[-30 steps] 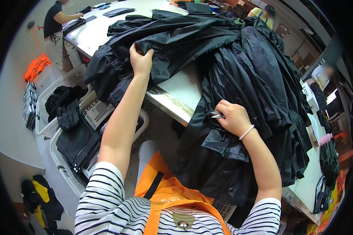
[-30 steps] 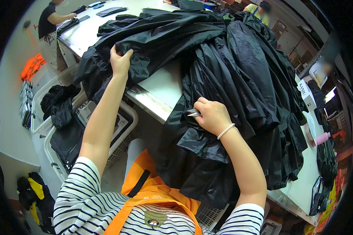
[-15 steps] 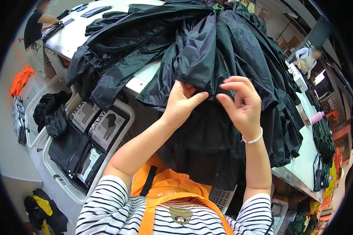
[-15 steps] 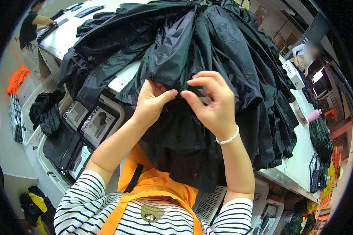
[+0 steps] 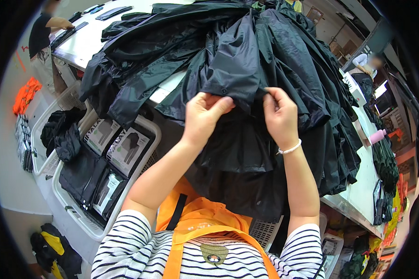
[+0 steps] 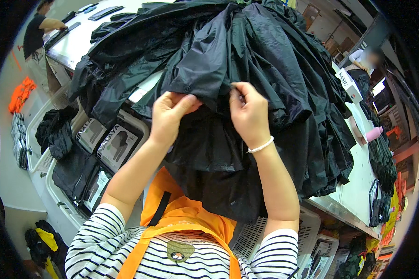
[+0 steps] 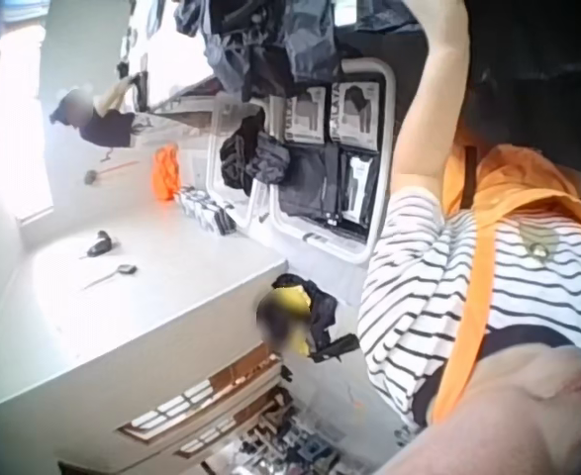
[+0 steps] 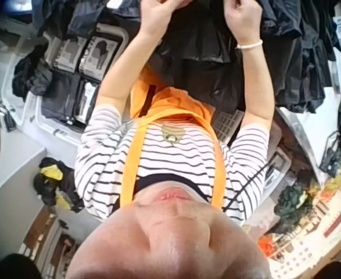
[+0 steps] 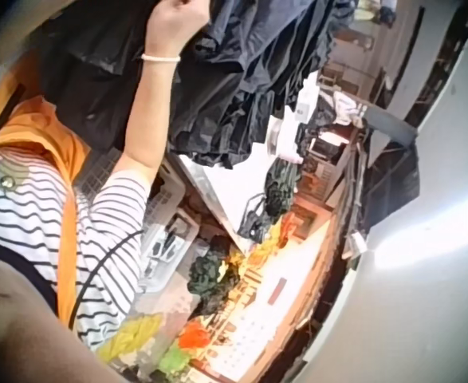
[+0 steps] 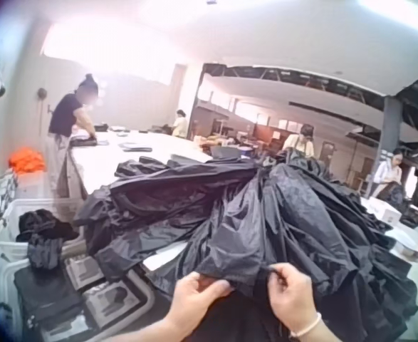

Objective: The person repeatedly picks up black fabric pieces from a pile, uses a small tool to trim loose threads or edges, and places the items back on the pile. The process is repeated for multiple pieces throughout the clip.

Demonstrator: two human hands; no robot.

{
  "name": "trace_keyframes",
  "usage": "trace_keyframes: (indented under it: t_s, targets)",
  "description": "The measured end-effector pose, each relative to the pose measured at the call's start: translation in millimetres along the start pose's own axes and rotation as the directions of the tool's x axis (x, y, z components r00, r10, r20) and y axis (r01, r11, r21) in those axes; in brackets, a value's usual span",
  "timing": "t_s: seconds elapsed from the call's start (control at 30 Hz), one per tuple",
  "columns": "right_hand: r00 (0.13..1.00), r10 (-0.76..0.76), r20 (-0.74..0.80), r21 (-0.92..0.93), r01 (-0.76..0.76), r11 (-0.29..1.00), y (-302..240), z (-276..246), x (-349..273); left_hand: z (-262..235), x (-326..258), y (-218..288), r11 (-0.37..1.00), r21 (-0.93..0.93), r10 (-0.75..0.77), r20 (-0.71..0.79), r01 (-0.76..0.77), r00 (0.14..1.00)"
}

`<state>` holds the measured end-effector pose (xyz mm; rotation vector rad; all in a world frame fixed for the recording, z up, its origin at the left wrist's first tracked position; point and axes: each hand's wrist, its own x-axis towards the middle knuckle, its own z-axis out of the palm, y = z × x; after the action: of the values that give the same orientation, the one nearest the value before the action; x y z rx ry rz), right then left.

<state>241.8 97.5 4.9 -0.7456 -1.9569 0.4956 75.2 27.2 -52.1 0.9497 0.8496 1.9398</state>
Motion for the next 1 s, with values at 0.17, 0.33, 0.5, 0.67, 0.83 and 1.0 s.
trace_keyframes:
  t_s: [0.17, 0.33, 0.5, 0.67, 0.83, 1.0]
  targets:
    - [0.933, 0.358, 0.030, 0.404, -0.338, 0.850, -10.4, -29.6, 16.3, -34.3, 15.8, 30.9, 0.901, 0.433, 0.082, -0.133, -0.017, 0.988]
    - [0.863, 0.496, 0.090, 0.471, -0.476, 0.743, -5.5, -36.2, 20.9, -38.4, 17.8, 38.6, 0.723, 0.611, 0.443, -0.054, -0.321, 0.895]
    - [0.993, 0.103, -0.061, -0.030, -0.105, 0.994, -3.4, -36.4, 12.1, -33.9, 12.9, 26.5, 0.726, 0.544, 0.535, -0.063, -0.420, 0.843]
    - [0.970, -0.236, 0.054, -0.237, 0.242, 0.941, -59.1, -18.4, 4.3, -32.9, 12.8, 26.4, 0.677, 0.623, 0.543, -0.065, -0.391, 0.837]
    - [0.881, -0.470, 0.059, -0.300, 0.465, 0.833, -37.4, -4.7, 10.9, -30.3, 14.7, 29.5, 0.538, 0.733, 0.653, -0.049, -0.417, 0.755]
    - [0.933, -0.333, 0.132, -0.176, 0.353, 0.919, -33.9, -4.7, 14.5, -4.1, 29.9, 89.8, -0.092, 0.744, 0.671, 0.538, -0.662, 0.511]
